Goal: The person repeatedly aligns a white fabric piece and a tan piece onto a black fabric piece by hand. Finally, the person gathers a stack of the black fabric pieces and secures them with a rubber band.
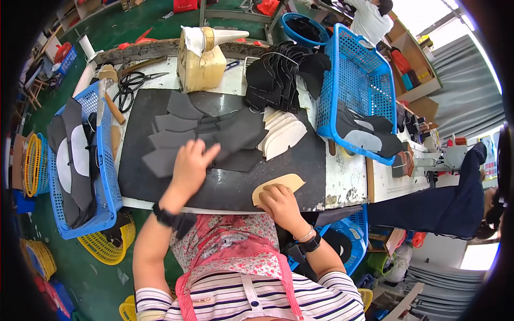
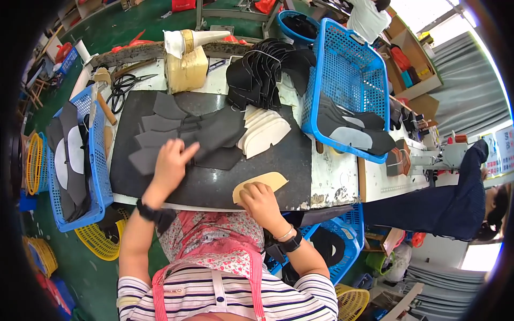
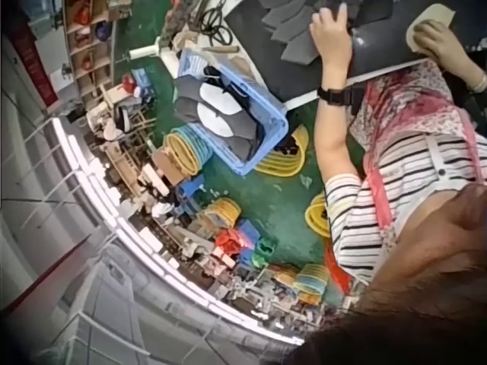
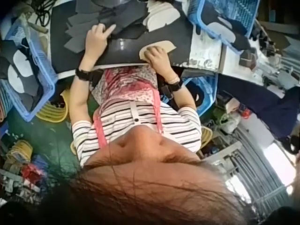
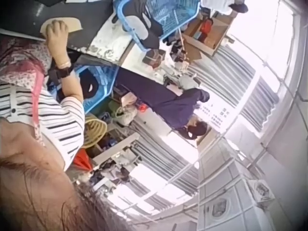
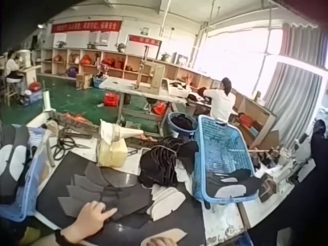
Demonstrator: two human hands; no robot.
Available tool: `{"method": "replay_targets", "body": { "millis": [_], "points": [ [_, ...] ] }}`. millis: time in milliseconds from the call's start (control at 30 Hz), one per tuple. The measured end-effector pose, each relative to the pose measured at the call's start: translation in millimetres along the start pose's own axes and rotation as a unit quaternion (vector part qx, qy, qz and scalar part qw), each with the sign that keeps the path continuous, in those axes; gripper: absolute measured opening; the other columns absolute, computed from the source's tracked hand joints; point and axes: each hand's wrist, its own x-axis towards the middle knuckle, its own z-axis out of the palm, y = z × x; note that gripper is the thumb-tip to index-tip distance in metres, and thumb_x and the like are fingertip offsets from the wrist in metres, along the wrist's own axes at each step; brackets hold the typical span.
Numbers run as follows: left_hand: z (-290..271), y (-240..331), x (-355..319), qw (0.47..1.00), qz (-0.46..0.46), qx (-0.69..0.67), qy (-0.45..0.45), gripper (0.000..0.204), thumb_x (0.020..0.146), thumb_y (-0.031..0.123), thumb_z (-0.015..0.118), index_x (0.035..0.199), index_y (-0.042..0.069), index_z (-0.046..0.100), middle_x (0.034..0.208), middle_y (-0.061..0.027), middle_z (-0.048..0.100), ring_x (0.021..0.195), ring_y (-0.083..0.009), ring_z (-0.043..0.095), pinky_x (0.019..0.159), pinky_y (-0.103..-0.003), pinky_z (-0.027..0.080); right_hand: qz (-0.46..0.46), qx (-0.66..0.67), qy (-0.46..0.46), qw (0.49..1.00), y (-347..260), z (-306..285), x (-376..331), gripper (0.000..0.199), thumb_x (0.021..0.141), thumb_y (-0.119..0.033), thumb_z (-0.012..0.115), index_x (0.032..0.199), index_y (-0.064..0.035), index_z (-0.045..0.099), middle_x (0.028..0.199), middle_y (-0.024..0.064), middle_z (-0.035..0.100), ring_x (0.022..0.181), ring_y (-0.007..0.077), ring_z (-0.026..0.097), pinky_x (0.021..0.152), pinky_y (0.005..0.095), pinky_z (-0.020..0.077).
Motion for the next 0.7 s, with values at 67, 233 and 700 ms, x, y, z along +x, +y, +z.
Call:
{"method": "replay_targets", "body": {
  "millis": [67, 233, 700],
  "points": [
    [-0.6, 21.2, -40.7, 0.997, 0.017, 0.025, -0.068, 0.034, 0.079, 0.007, 0.058, 0.112, 0.010, 0.066, 0.086, -0.0061, 0.050, 0.086, -0.0258, 0.051, 0.074, -0.037, 0.042, -0.032, 0.016, -0.004, 0.999, 3.1, 6.4, -4.8, 0.028, 0.074, -0.010, 0.070, 0.099, -0.0025, 0.062, 0.099, 0.0106, 0.062, 0.089, 0.0304, 0.059, 0.078, 0.0398, 0.0484],
    [-2.8, 66.6, -64.3, 0.997, -0.024, -0.067, -0.036, 0.025, 0.084, 0.016, 0.062, 0.106, 0.006, 0.064, 0.094, -0.0080, 0.055, 0.092, -0.0272, 0.053, 0.080, -0.037, 0.043, -0.009, 0.023, 0.158, 0.987, -10.6, -1.6, -0.5, 0.030, 0.070, -0.001, 0.069, 0.099, -0.0010, 0.064, 0.097, 0.0106, 0.063, 0.083, 0.0282, 0.059, 0.071, 0.0367, 0.0485],
    [34.7, 119.2, -56.7, 0.809, -0.175, -0.558, -0.055, 0.008, 0.088, 0.003, 0.062, 0.085, -0.004, 0.062, 0.079, -0.0110, 0.062, 0.070, -0.0184, 0.060, 0.062, -0.029, 0.048, 0.137, 0.267, 0.125, 0.946, -43.4, -13.8, -5.7, 0.025, 0.068, 0.006, 0.071, 0.093, 0.0021, 0.066, 0.090, 0.0108, 0.066, 0.080, 0.0276, 0.063, 0.071, 0.0350, 0.0512]
  ]
}}
